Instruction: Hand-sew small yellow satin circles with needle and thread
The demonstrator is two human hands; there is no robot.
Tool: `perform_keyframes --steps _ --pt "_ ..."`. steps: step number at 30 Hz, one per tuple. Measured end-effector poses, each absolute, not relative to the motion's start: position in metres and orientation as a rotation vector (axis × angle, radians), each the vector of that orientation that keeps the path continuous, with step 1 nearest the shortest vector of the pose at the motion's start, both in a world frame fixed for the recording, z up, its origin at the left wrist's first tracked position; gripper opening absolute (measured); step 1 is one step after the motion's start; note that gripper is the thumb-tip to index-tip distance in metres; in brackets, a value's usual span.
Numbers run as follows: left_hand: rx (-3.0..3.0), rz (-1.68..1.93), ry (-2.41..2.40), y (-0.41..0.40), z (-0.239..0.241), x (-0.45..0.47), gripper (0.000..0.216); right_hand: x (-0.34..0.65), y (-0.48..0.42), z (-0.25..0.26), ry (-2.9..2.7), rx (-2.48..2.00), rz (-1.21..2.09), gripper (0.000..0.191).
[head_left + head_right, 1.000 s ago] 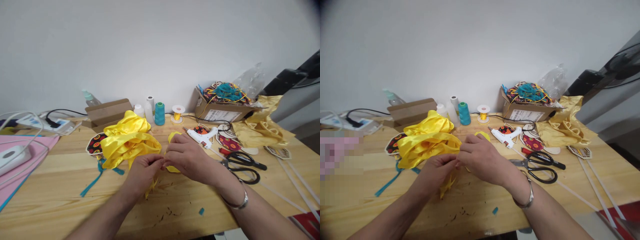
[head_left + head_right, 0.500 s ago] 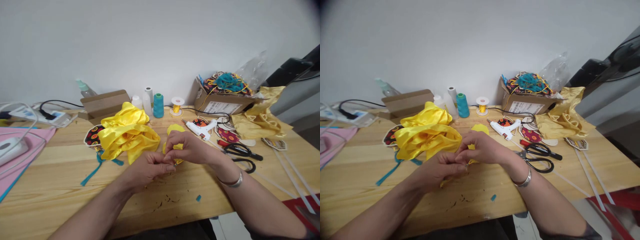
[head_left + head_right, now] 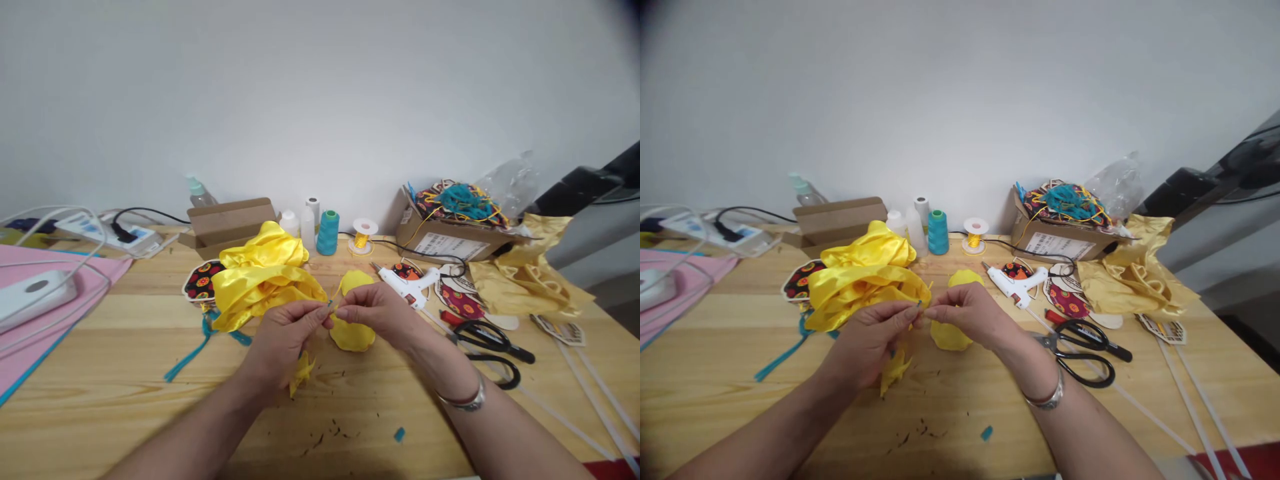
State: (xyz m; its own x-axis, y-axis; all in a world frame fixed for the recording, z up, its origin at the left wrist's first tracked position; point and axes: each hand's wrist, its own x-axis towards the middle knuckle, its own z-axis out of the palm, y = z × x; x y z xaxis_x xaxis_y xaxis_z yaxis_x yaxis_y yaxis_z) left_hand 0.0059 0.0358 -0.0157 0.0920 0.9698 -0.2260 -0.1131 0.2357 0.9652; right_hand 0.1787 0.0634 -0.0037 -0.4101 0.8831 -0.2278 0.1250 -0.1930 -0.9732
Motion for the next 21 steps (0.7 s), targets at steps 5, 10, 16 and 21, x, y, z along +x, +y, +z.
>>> perform_keyframes --steps 5,10,16,21 --pt "1.026 1.069 1.167 0.038 -0.015 0.006 0.017 0.172 0.059 0.003 -1.554 -1.190 1.588 0.022" --pt "1.020 1.066 1.141 0.036 -0.013 0.005 0.017 0.171 0.056 0.011 -1.649 -1.242 1.545 0.024" --pt "0.972 1.064 1.100 0.035 -0.013 0.005 0.017 0.168 0.055 0.014 -1.732 -1.280 1.481 0.023" --pt "0.872 1.090 1.056 0.038 -0.015 0.005 0.015 0.166 0.052 0.009 -1.706 -1.231 1.397 0.021"
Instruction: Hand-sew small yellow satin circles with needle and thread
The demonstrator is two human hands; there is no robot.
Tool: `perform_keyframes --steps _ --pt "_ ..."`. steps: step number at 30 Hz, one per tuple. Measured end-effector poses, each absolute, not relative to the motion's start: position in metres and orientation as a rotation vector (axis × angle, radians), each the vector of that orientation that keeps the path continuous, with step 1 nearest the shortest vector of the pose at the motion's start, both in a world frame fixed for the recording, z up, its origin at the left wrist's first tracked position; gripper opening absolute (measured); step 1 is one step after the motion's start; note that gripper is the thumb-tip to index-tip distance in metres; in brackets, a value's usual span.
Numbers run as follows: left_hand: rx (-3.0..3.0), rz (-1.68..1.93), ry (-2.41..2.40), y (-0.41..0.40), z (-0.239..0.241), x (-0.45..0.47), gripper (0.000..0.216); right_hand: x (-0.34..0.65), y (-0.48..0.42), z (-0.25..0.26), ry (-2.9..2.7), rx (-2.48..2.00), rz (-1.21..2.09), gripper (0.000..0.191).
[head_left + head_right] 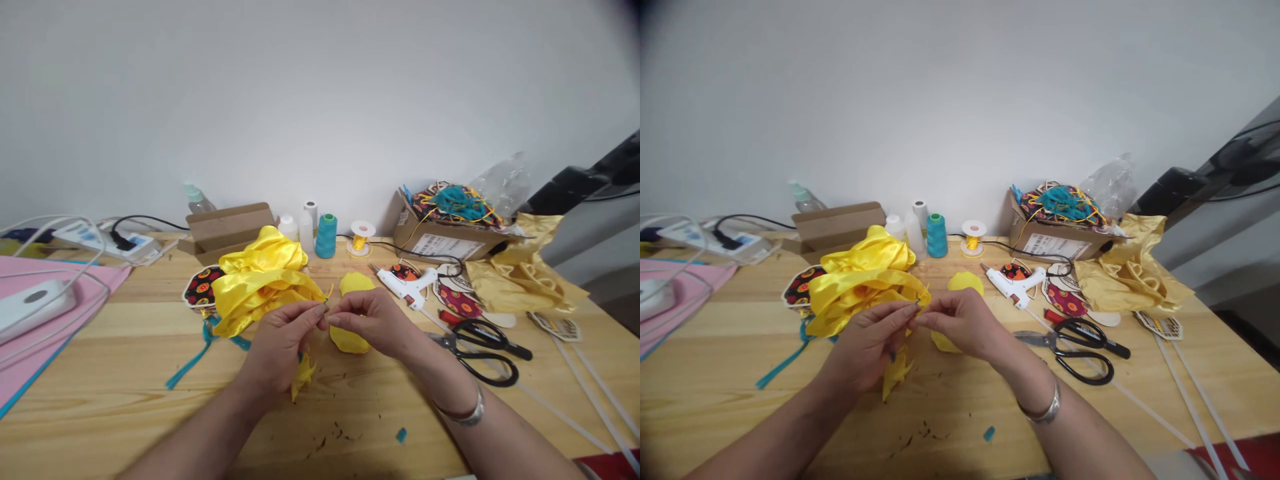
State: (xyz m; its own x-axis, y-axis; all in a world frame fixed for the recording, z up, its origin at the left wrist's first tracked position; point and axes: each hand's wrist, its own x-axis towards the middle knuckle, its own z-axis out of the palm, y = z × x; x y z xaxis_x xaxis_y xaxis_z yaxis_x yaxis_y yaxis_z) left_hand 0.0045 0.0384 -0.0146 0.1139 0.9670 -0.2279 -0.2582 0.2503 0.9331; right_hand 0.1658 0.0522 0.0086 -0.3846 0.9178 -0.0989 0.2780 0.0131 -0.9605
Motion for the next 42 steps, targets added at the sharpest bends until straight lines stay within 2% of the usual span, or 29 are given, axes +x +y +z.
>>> perform_keyframes --steps 4,9,14,19,31,42 --pt "0.839 1.091 1.083 0.040 -0.015 0.005 0.015 0.172 0.049 0.009 -1.704 -1.080 1.275 0.016" --pt "0.844 1.088 1.140 0.039 -0.013 0.005 0.015 0.179 0.047 0.013 -1.496 -0.945 1.139 0.025" --pt "0.999 1.113 1.267 0.036 -0.014 0.005 0.018 0.168 0.043 0.010 -1.670 -1.142 0.787 0.008" --pt "1.140 1.131 1.396 0.033 -0.010 0.007 0.007 0.156 0.035 0.003 -1.787 -1.261 0.799 0.005" --pt "1.239 1.151 1.421 0.031 -0.005 0.008 0.006 0.154 0.035 -0.002 -1.801 -1.319 0.803 0.010" --pt "0.804 1.152 1.144 0.037 -0.013 0.007 0.015 0.162 0.049 -0.003 -1.633 -1.408 0.924 0.009"
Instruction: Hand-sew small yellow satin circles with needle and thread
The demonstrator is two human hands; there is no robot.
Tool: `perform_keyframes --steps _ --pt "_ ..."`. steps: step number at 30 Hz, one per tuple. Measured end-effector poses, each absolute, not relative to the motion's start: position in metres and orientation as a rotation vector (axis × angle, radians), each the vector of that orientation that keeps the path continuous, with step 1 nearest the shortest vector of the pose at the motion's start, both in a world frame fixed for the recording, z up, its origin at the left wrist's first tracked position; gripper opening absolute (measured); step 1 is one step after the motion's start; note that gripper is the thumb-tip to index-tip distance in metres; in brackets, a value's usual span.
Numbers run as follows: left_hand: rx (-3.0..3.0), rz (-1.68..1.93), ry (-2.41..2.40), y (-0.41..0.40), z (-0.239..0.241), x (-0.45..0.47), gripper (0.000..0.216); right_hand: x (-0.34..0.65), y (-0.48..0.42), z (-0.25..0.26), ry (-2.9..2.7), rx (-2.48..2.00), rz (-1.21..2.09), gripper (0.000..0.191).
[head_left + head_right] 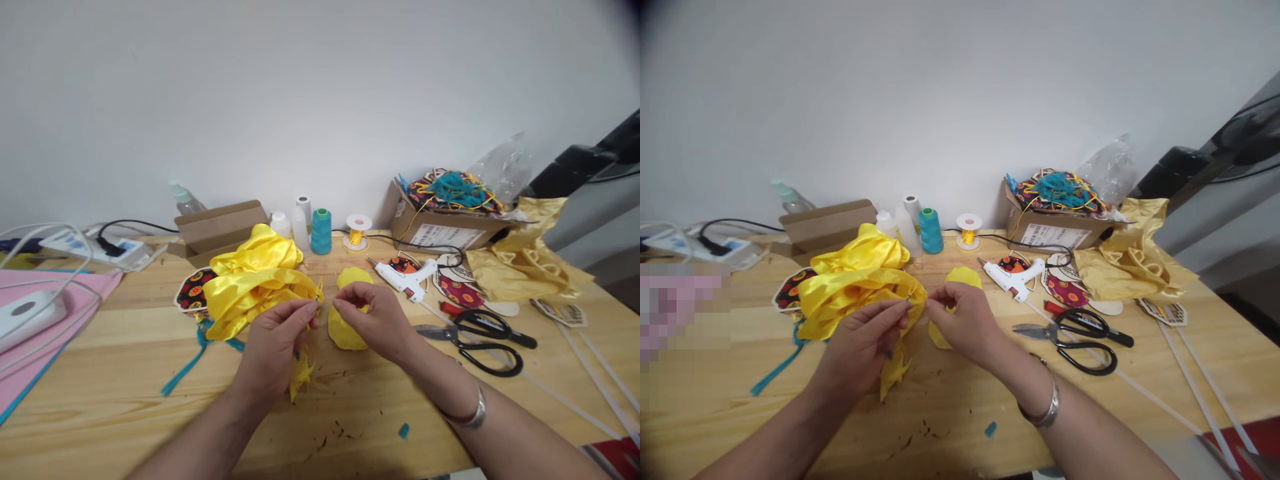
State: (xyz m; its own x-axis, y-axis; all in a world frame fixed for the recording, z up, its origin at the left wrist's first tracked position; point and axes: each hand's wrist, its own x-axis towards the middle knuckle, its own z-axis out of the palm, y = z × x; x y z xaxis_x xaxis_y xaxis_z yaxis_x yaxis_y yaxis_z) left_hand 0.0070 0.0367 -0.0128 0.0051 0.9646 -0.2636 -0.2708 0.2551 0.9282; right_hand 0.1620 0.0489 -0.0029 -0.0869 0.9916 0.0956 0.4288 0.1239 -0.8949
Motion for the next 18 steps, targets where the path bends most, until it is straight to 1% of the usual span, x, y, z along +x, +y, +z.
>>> perform_keyframes --steps 4,7,18 --pt "0.685 1.127 1.064 0.038 -0.010 0.006 0.016 0.165 0.053 -0.010 -1.632 -1.400 0.932 0.013" --pt "0.655 1.107 1.009 0.039 -0.009 0.005 0.016 0.166 0.054 -0.014 -1.683 -1.358 0.844 0.015" --pt "0.455 0.858 0.800 0.040 -0.013 0.001 0.021 0.178 0.061 -0.022 -2.039 -0.978 0.020 0.006"
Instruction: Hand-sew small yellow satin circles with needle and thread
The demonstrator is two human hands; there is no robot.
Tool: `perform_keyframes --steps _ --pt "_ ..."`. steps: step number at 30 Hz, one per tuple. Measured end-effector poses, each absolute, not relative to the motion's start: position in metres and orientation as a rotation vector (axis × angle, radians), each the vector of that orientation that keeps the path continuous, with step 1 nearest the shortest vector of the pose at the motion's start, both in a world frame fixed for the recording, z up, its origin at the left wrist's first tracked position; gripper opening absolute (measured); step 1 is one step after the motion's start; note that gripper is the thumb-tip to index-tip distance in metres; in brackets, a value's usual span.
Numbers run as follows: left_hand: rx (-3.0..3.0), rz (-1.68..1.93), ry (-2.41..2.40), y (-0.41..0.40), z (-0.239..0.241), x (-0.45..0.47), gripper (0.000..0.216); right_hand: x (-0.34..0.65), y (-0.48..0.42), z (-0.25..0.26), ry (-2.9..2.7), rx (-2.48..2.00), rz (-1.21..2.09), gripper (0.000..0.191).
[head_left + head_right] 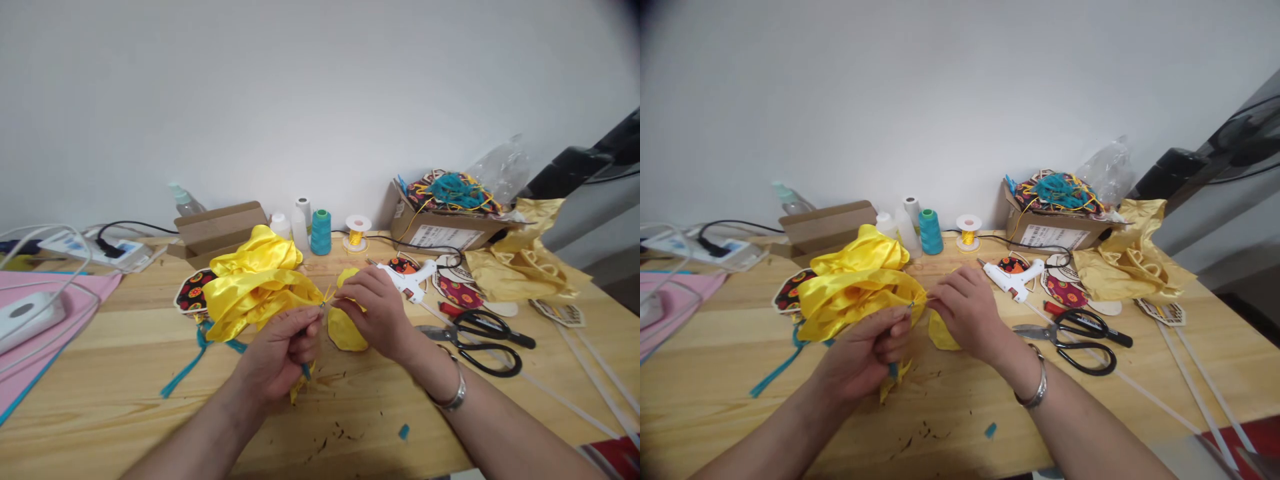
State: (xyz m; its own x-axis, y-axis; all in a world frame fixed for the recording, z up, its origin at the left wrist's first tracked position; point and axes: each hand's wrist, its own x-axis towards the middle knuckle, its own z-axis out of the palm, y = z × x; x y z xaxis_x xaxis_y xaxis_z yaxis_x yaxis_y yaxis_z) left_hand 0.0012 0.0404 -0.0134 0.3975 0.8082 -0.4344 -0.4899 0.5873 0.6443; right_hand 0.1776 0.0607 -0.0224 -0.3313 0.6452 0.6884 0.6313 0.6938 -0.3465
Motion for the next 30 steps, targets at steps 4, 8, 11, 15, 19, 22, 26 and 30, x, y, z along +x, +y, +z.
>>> perform_keyframes --steps 4,8,11,15,19,22,26,30 --pt "0.436 0.868 0.773 0.039 -0.015 0.001 0.019 0.177 0.054 -0.016 -2.119 -0.825 -0.066 0.006" --pt "0.436 0.883 0.783 0.039 -0.015 0.001 0.021 0.176 0.049 -0.010 -2.142 -0.736 -0.050 0.015" --pt "0.450 0.892 0.801 0.039 -0.014 0.002 0.021 0.175 0.048 -0.008 -2.089 -0.686 -0.010 0.017" --pt "0.475 0.907 0.814 0.040 -0.015 0.002 0.020 0.169 0.048 -0.007 -1.978 -0.692 0.247 0.010" --pt "0.504 0.933 0.831 0.040 -0.016 0.002 0.022 0.164 0.045 -0.006 -1.787 -0.821 0.641 0.005" --pt "0.521 0.952 0.854 0.040 -0.015 0.002 0.022 0.163 0.045 -0.005 -1.663 -0.888 0.827 0.002" --pt "0.553 0.982 0.871 0.040 -0.015 0.003 0.020 0.163 0.047 -0.004 -1.635 -0.985 0.889 0.009" --pt "0.646 1.066 0.974 0.039 -0.012 0.006 0.016 0.163 0.047 -0.001 -1.688 -1.143 0.914 0.008"
